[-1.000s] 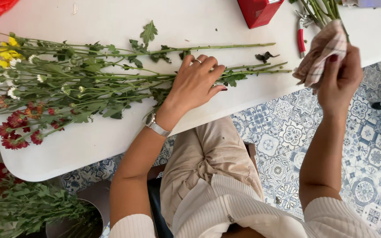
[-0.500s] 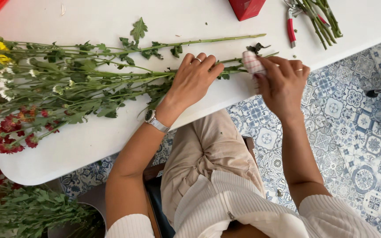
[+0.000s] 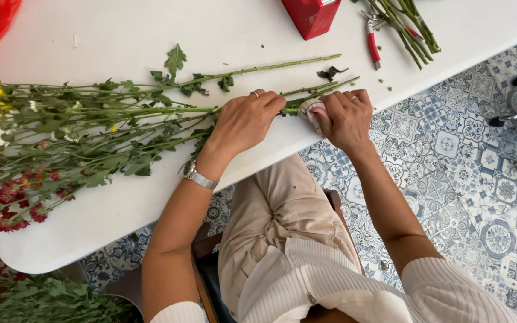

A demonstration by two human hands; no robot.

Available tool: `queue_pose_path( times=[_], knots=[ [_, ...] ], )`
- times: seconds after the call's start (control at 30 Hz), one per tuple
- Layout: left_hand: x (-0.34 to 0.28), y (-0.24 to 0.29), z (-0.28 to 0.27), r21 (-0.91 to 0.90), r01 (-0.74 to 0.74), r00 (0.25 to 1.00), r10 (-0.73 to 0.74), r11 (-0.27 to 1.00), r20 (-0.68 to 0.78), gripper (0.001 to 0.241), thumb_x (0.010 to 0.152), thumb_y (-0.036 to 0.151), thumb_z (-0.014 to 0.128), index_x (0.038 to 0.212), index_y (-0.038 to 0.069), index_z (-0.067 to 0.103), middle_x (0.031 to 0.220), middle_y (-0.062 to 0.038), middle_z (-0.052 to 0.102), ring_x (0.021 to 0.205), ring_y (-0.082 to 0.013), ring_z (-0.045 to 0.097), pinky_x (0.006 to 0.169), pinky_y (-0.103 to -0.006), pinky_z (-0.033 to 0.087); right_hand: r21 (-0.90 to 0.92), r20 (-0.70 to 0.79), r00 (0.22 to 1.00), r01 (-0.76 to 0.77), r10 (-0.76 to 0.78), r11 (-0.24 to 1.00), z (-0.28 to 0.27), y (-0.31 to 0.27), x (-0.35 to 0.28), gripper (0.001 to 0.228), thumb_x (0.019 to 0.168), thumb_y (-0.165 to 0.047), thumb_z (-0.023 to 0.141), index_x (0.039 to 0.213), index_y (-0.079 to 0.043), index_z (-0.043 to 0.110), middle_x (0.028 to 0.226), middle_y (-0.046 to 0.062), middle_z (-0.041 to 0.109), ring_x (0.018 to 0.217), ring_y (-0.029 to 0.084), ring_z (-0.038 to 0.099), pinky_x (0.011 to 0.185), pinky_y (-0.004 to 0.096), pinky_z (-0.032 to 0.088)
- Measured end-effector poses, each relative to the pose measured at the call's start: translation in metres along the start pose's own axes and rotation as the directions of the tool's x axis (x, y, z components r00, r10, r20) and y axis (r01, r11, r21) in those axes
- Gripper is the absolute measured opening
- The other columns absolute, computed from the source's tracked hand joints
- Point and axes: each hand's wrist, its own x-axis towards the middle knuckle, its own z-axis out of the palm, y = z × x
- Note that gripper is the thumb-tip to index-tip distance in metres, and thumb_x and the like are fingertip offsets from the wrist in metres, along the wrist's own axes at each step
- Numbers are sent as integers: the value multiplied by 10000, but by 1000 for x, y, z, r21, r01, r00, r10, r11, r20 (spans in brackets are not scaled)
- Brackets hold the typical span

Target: The person strips leaves and small buds from flower stems by hand and using shears at a white table.

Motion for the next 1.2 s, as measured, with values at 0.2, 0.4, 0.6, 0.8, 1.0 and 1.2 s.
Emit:
queue_pose_path(
  times=[0.2,0.4,0.6,0.8,1.0,1.2],
  knots=[
    [-5,-9,2,19,92,995,-93,996,21,157,1035,70,473,1088,120,612,891,-53,611,818,-264,631,567,-372,514,-24,28,999,-28,29,999,-13,45,-16,409,1132,-470,529,1087,-95,686,780,42,604,725,287,683,888,427,457],
    [-4,-8,2,-27,78,997,-78,997,13,139,1033,78,483,1061,104,617,872,-65,617,831,-269,639,571,-380,540,165,57,968,-249,243,954,-23,52,-22,322,1136,-350,627,1134,-38,707,754,130,609,685,422,647,683,482,508],
    [-4,-12,1,-3,71,997,-71,997,-16,121,1018,77,502,1063,103,612,873,-71,617,828,-277,635,572,-392,544,277,-3,915,-386,402,880,-31,61,-26,322,1176,-312,632,1056,-17,679,718,145,589,659,481,589,646,444,488],
    [3,-15,-13,116,77,990,-62,990,-125,131,908,-65,592,952,58,604,764,-52,575,639,-221,545,366,-357,397,418,-306,734,-468,606,778,-39,95,-32,349,1199,-241,451,975,-23,607,822,62,580,614,138,433,538,270,392],
    [8,-43,2,321,124,960,-32,939,-277,282,852,-89,712,1049,113,706,1030,-36,625,888,-227,570,757,-353,438,436,-168,724,-555,670,708,-61,69,-36,395,1224,-311,436,918,-63,470,804,42,449,712,151,366,655,321,313],
    [7,-43,2,362,206,955,-106,909,-276,469,765,-163,708,1129,123,628,1086,-49,583,1012,-251,560,965,-455,426,395,-72,786,-542,613,742,-63,39,-29,376,1236,-254,436,942,-30,505,825,77,487,741,183,397,687,360,306]
  ],
)
